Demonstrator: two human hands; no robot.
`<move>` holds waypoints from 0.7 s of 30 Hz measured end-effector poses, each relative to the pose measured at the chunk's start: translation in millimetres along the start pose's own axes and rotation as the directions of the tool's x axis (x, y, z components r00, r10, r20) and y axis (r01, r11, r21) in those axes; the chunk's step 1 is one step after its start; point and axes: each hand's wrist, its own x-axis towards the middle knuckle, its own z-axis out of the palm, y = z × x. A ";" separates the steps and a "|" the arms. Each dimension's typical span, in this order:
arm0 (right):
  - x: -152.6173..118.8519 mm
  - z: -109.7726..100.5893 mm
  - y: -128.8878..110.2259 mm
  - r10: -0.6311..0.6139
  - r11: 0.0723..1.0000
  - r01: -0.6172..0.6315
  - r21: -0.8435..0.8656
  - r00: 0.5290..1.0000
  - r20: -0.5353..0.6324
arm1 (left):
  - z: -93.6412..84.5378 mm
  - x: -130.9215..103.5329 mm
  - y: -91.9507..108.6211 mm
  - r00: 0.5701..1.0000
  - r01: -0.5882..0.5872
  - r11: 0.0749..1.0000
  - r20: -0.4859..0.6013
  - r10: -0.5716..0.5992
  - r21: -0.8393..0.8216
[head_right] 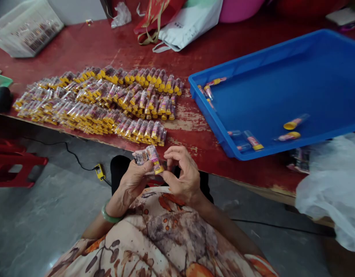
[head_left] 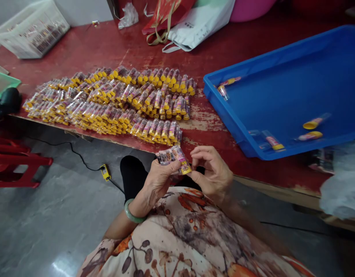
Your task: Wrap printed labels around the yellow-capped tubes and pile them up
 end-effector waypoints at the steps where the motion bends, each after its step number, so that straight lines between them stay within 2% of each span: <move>1: 1.4 0.9 -2.1 0.002 1.000 -0.002 0.003 1.000 -0.006 | 0.1 -0.4 -1.0 1.000 0.005 1.000 0.007 -0.005 0.000; 4: 2.8 2.7 -8.8 -0.044 0.997 0.043 -0.060 0.999 -0.009 | 0.4 -0.8 -3.3 1.000 -0.020 1.000 0.023 0.020 -0.014; 10: -1.0 6.8 -13.7 -0.198 0.975 0.184 -0.127 0.974 -0.109 | 2.9 -2.8 -7.2 1.000 -0.020 1.000 0.015 0.020 -0.017; 16: -3.7 9.2 -11.9 -0.281 0.942 0.244 -0.232 0.950 -0.139 | 4.1 -5.6 -11.0 0.999 -0.041 0.999 0.011 0.041 0.001; 21: -6.7 9.4 -12.1 -0.317 0.921 0.271 -0.280 0.938 -0.137 | 7.8 -7.5 -9.4 1.000 -0.014 1.000 0.003 0.014 -0.012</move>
